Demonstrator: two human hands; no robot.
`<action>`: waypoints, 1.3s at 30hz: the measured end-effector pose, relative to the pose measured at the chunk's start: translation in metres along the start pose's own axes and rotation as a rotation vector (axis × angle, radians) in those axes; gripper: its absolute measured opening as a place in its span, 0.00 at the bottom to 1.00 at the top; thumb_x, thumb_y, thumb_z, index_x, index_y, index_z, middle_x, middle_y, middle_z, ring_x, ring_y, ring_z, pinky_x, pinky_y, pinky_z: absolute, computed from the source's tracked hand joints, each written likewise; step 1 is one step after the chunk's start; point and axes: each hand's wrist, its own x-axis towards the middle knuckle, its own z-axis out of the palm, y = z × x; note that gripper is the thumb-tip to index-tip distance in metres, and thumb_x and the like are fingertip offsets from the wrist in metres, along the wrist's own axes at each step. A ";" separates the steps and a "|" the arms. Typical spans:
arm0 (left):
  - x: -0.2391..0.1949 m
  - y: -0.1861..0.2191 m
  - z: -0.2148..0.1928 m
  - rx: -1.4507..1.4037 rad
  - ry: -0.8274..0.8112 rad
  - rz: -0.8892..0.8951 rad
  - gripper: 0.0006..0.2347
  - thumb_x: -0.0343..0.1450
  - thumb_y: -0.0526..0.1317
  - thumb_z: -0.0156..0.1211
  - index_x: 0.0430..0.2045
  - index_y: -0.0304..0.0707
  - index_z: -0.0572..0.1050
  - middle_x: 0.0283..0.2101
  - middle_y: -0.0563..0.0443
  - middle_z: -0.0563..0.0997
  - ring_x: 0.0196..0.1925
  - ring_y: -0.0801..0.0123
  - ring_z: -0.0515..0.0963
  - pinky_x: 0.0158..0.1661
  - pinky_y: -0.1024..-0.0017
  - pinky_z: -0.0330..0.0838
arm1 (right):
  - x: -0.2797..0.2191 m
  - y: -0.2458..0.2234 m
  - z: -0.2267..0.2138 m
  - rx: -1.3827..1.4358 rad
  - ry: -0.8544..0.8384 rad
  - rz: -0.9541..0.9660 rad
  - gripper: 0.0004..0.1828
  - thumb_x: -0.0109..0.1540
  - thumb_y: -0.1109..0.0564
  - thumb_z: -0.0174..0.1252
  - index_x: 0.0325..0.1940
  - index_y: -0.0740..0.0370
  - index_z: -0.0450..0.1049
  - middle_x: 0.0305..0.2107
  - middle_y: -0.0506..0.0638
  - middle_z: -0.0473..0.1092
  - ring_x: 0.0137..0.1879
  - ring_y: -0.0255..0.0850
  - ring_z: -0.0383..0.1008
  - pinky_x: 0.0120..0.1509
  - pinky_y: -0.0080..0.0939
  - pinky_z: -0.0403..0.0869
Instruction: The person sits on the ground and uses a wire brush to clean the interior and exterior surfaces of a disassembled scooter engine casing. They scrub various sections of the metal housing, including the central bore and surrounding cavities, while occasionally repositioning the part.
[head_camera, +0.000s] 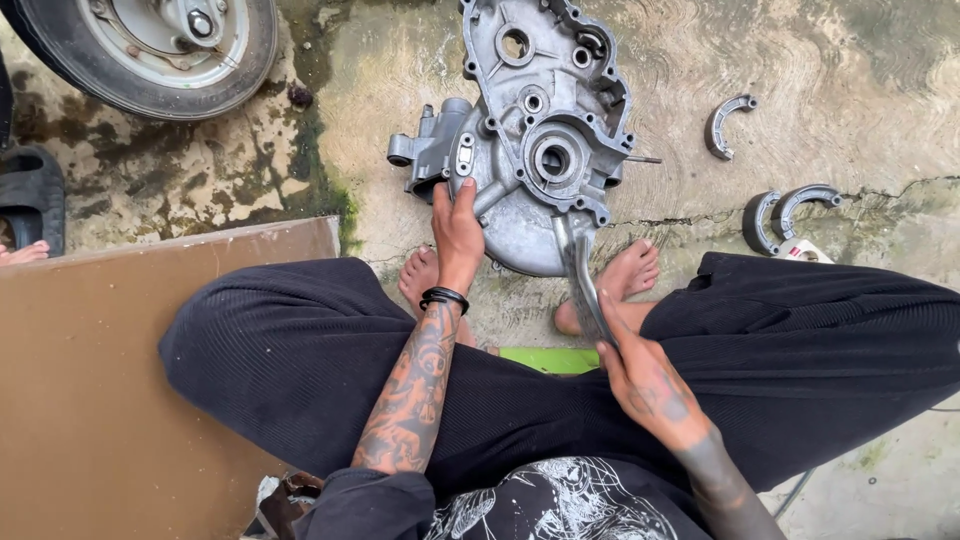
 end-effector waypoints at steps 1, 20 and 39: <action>0.002 -0.002 0.000 -0.004 0.000 -0.005 0.20 0.71 0.53 0.52 0.43 0.31 0.72 0.47 0.24 0.75 0.59 0.36 0.72 0.59 0.50 0.62 | 0.002 -0.005 -0.004 -0.005 -0.003 0.003 0.35 0.65 0.60 0.49 0.78 0.60 0.55 0.27 0.62 0.79 0.38 0.57 0.83 0.40 0.58 0.78; 0.004 -0.002 0.001 -0.011 0.001 0.032 0.19 0.71 0.52 0.52 0.42 0.32 0.72 0.46 0.27 0.75 0.57 0.38 0.73 0.59 0.52 0.63 | -0.002 0.012 0.020 -0.066 0.066 -0.037 0.34 0.66 0.56 0.46 0.79 0.54 0.54 0.39 0.66 0.78 0.46 0.63 0.80 0.43 0.63 0.80; -0.003 0.006 0.003 -0.040 0.012 0.088 0.21 0.72 0.49 0.52 0.48 0.25 0.71 0.54 0.20 0.72 0.63 0.32 0.68 0.63 0.49 0.58 | -0.009 0.040 0.072 -0.324 0.224 -0.053 0.34 0.69 0.56 0.39 0.81 0.50 0.47 0.42 0.60 0.74 0.38 0.67 0.78 0.40 0.70 0.79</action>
